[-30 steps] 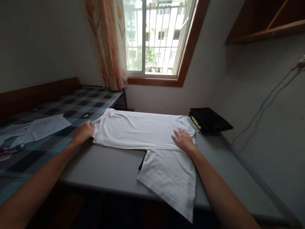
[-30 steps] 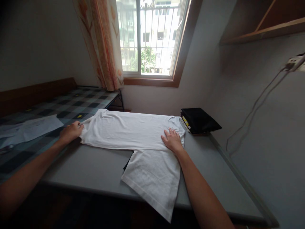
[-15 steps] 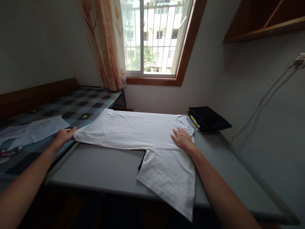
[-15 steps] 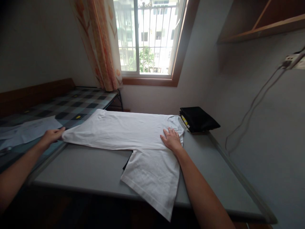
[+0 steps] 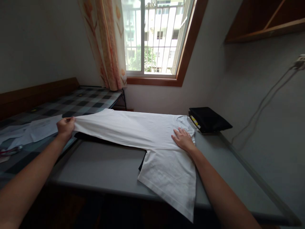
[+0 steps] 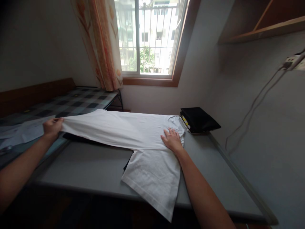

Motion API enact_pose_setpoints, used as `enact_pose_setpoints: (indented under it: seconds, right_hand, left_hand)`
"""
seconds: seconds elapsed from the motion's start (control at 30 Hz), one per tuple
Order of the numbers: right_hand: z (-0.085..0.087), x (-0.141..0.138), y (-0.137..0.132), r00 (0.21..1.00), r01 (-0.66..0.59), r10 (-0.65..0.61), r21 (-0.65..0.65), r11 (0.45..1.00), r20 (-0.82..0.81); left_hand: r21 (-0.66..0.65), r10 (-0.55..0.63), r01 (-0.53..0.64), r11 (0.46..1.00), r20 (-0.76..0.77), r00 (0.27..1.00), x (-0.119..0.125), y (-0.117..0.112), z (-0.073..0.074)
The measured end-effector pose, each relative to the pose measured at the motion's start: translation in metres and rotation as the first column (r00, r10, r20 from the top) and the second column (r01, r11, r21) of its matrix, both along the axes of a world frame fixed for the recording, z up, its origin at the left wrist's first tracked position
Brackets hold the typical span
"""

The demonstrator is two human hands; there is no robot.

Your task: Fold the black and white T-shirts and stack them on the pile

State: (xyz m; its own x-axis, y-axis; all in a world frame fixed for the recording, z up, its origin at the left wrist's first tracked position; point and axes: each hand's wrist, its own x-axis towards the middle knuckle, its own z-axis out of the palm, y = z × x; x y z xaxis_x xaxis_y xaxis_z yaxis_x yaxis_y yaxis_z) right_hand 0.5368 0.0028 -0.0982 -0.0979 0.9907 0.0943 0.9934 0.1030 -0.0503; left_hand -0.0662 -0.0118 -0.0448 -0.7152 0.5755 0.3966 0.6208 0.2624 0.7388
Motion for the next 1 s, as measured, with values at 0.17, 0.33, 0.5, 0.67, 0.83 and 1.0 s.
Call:
enact_pose_setpoints:
  seconds: [0.17,0.33,0.5,0.67,0.83,1.0]
  right_hand:
    - [0.001,0.000,-0.001,1.000,-0.002,0.002,-0.003,1.000,0.003]
    - [0.002,-0.001,-0.002,1.000,0.006,-0.006,-0.008,1.000,-0.006]
    - [0.005,-0.001,-0.005,1.000,0.014,-0.015,-0.024,1.000,-0.019]
    - [0.011,-0.003,-0.005,0.999,0.041,-0.039,0.052,0.998,-0.024]
    - [0.009,-0.008,-0.001,0.999,0.010,-0.006,0.090,0.996,-0.044]
    - [0.003,-0.009,0.001,1.000,0.017,-0.017,-0.070,0.997,-0.002]
  left_hand:
    - [-0.499,-0.036,-0.023,0.866,-0.108,0.993,-0.015,-0.015,-0.020]
    - [-0.600,-0.090,-0.043,0.799,-0.190,0.978,-0.022,-0.024,-0.033]
    - [-0.686,-0.129,-0.073,0.724,-0.238,0.963,-0.009,-0.025,-0.021]
    - [-0.671,-0.254,-0.142,0.728,-0.456,0.853,0.019,-0.025,-0.006]
    - [-0.454,-0.421,0.138,0.881,-0.616,0.665,0.083,-0.011,-0.003]
    - [-0.585,-0.860,0.643,0.494,-0.439,0.261,0.160,-0.006,-0.022]
